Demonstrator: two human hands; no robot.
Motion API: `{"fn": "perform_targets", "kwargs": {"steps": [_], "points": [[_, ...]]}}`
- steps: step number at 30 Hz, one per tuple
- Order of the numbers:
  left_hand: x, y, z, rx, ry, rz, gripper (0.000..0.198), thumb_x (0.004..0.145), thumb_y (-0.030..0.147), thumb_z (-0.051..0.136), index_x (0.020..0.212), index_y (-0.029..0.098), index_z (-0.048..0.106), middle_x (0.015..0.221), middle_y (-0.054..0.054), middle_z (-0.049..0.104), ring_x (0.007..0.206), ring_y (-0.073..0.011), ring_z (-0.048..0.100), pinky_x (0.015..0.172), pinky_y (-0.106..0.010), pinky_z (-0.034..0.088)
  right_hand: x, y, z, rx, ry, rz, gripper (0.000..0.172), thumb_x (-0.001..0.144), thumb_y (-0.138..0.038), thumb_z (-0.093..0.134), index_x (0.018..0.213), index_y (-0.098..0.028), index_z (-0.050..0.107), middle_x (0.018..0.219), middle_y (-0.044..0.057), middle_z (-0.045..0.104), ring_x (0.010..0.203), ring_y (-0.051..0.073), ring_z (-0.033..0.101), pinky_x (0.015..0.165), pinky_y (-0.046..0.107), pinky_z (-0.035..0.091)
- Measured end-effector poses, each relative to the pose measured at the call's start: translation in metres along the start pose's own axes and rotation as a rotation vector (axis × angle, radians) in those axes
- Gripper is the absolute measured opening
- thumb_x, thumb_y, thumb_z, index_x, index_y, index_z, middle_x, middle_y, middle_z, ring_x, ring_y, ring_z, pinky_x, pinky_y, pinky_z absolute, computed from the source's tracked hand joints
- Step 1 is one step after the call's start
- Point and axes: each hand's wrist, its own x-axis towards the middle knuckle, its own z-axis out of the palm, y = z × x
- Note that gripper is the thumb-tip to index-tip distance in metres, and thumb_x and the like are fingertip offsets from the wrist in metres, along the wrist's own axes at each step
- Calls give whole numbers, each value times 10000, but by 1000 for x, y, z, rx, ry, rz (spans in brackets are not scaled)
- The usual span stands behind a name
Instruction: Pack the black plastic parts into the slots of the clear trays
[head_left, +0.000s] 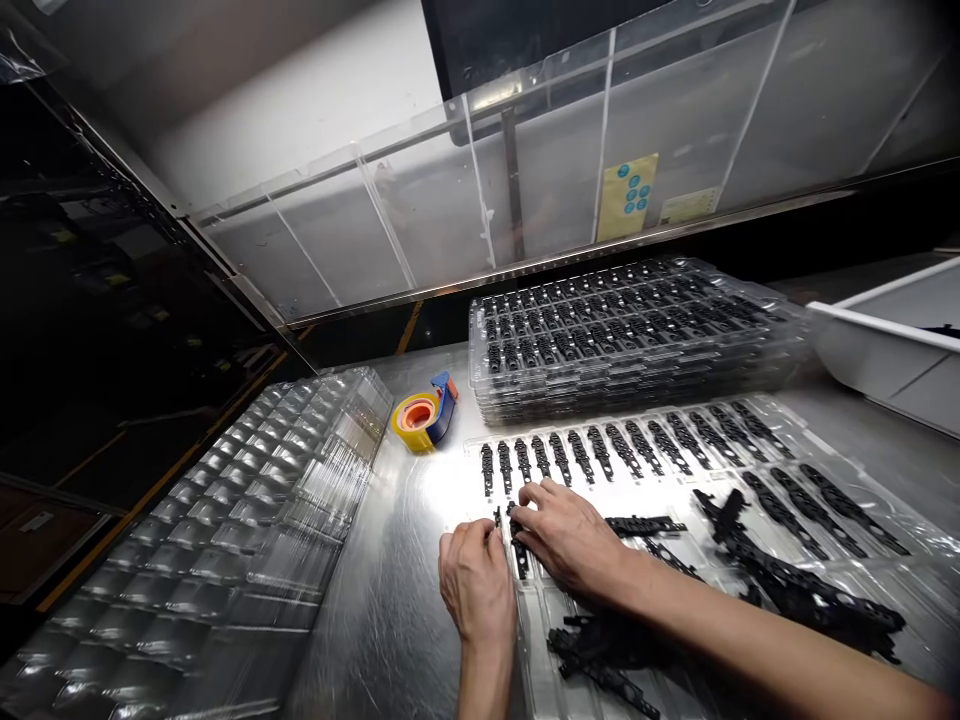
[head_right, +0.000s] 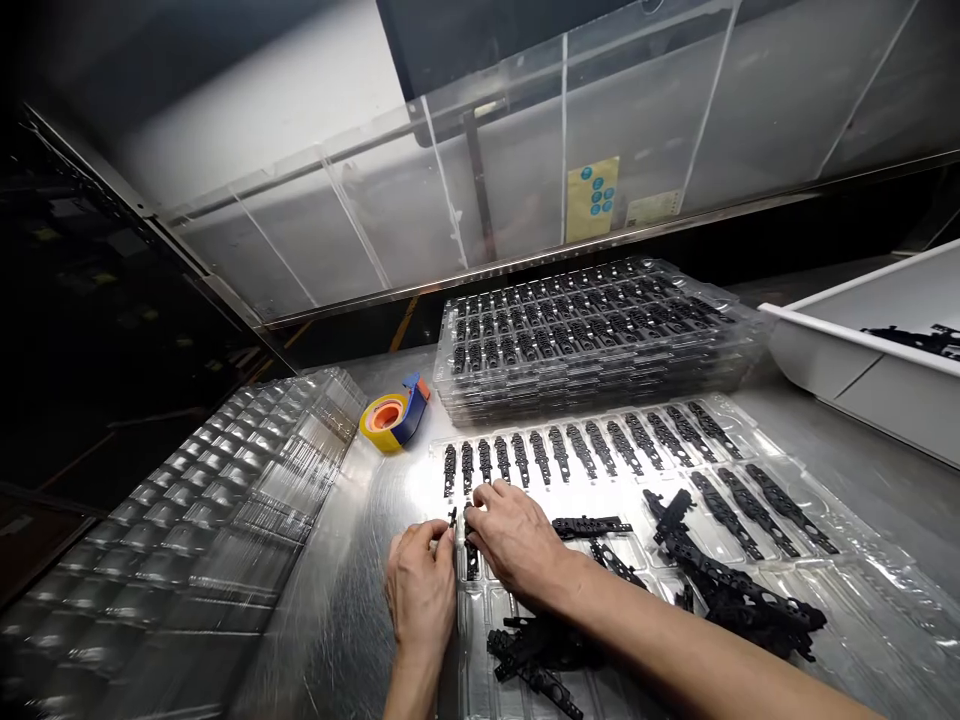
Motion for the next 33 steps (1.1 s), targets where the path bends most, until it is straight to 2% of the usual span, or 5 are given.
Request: {"fn": "perform_targets", "kwargs": {"steps": [12,18,22,30,33], "points": [[13,11,-9,273,-45,-22,226,849,278,518,674,221,648,613,-52,630,582,-199,553,548,-293,240,-32,21,-29,91,34,-25,218,938,-226,466,945,-189,680,1038,100,608,904,218,534,783,382,479],[10,4,-3,299,-18,64,278,901,194,419,1010,192,674,948,-98,621,878,-232,556,697,-309,369,-80,59,-44,99,100,132,257,956,-273,445,1013,-181,678,1030,105,626,901,226,572,770,404,512],[7,0,-2,308,-72,122,332,930,247,394,1054,197,697,951,-101,587,882,-240,525,719,-325,395,-107,74,-49,103,148,186,252,953,-309,462,1020,-197,677,1047,100,630,909,232,578,750,398,515],[13,-12,-22,184,-398,224,415,882,152,390,1231,208,607,1009,-63,566,959,-187,552,850,-302,447,-119,79,-57,144,167,195,257,950,-335,470,1024,-223,689,1068,88,644,954,242,586,775,407,512],[16,-14,-25,180,-412,241,378,862,190,451,1203,210,613,986,-48,554,925,-175,577,823,-286,464,-117,81,-55,97,131,190,260,943,-318,475,1077,-224,677,1128,88,630,1014,261,563,817,431,496]]}}
